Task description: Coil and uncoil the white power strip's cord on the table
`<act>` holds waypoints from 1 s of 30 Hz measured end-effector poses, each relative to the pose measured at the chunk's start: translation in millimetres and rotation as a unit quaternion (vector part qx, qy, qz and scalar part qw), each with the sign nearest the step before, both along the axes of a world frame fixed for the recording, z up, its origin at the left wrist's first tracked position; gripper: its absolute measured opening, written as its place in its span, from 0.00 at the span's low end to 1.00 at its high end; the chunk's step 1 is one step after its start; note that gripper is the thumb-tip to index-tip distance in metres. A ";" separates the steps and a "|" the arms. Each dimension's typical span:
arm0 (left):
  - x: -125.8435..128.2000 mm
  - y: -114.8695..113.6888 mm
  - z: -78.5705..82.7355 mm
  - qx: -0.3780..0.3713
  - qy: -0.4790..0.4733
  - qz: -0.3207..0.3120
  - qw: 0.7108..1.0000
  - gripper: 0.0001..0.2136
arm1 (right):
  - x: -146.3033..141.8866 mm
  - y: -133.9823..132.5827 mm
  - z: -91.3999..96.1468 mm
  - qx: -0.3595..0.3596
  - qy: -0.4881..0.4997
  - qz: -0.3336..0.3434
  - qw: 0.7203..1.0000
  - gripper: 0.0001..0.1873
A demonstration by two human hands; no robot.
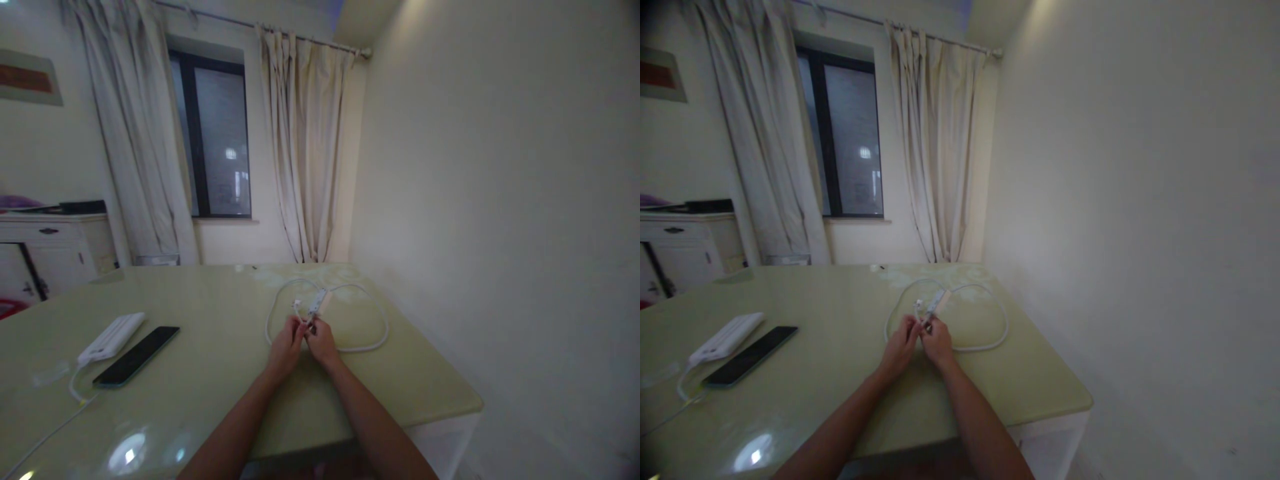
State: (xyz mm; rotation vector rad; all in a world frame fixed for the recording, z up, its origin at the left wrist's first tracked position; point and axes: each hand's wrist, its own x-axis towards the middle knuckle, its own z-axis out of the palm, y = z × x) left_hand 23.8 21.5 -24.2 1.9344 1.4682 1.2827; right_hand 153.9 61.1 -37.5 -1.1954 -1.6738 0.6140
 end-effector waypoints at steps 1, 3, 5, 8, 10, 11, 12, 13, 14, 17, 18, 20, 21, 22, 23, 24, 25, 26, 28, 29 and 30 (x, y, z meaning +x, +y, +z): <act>-0.4 0.6 1.2 -0.006 0.015 0.023 1.000 0.17 | -0.7 0.2 0.1 0.004 0.017 0.006 1.000 0.18; -1.4 2.2 2.7 -0.029 0.058 0.052 0.997 0.21 | -1.2 0.4 0.9 0.005 0.059 0.027 0.998 0.22; -2.9 2.9 3.0 -0.052 0.090 0.045 0.994 0.25 | -0.3 -0.4 2.9 0.006 0.106 0.068 0.992 0.24; -5.7 1.8 2.1 -0.062 0.095 0.013 0.993 0.30 | 1.7 -5.2 8.7 0.021 0.168 0.125 0.978 0.22; -7.4 0.1 1.6 -0.069 0.087 0.014 0.994 0.31 | 1.6 -10.4 13.2 0.022 0.183 0.141 0.973 0.22; -8.1 -0.8 1.6 -0.069 0.078 0.018 0.994 0.32 | 0.9 -13.0 15.2 0.016 0.185 0.145 0.972 0.23; -8.7 -1.9 2.0 -0.067 0.064 0.021 0.995 0.33 | -0.1 -15.3 16.8 0.009 0.184 0.151 0.971 0.25; -9.2 -3.0 2.6 -0.065 0.046 0.020 0.997 0.33 | -1.4 -17.1 17.8 0.002 0.182 0.157 0.971 0.26; -9.6 -4.1 3.5 -0.060 0.026 0.015 0.998 0.34 | -2.7 -18.2 18.3 -0.001 0.184 0.161 0.970 0.28; -9.7 -6.8 6.6 -0.044 -0.016 -0.015 0.999 0.35 | -5.6 -17.5 16.9 0.001 0.187 0.157 0.970 0.32; -9.6 -7.1 7.3 -0.038 -0.021 -0.025 0.999 0.36 | -5.9 -16.2 15.8 -0.002 0.182 0.148 0.972 0.34; -9.8 -6.0 7.7 -0.014 -0.023 -0.029 0.999 0.38 | -5.6 -13.0 13.8 -0.015 0.166 0.123 0.978 0.37; -10.1 -4.8 7.3 0.002 -0.018 -0.025 1.000 0.39 | -5.0 -11.6 13.2 -0.021 0.157 0.106 0.982 0.39; -10.7 -3.2 6.8 0.021 -0.011 -0.019 1.000 0.40 | -4.3 -10.5 12.9 -0.024 0.148 0.088 0.985 0.40; -11.5 -1.6 6.1 0.040 -0.003 -0.015 0.999 0.41 | -3.5 -9.9 13.1 -0.025 0.139 0.071 0.987 0.41; -12.5 -0.1 5.5 0.057 0.005 -0.013 0.998 0.41 | -2.6 -9.8 13.7 -0.025 0.131 0.058 0.989 0.42; -13.4 1.2 4.9 0.070 0.013 -0.015 0.997 0.40 | -1.6 -10.2 14.7 -0.027 0.122 0.051 0.991 0.43; -14.3 2.1 4.6 0.077 0.021 -0.019 0.997 0.39 | -0.7 -11.0 16.1 -0.031 0.115 0.048 0.992 0.43; -15.6 2.5 4.3 0.082 0.036 -0.023 0.996 0.35 | 1.0 -13.2 19.1 -0.044 0.100 0.053 0.993 0.44; -16.0 2.2 4.4 0.081 0.041 -0.024 0.996 0.33 | 1.9 -14.3 20.6 -0.049 0.096 0.058 0.992 0.44; -16.2 1.7 4.5 0.080 0.044 -0.023 0.996 0.31 | 2.8 -15.2 21.8 -0.053 0.093 0.064 0.992 0.44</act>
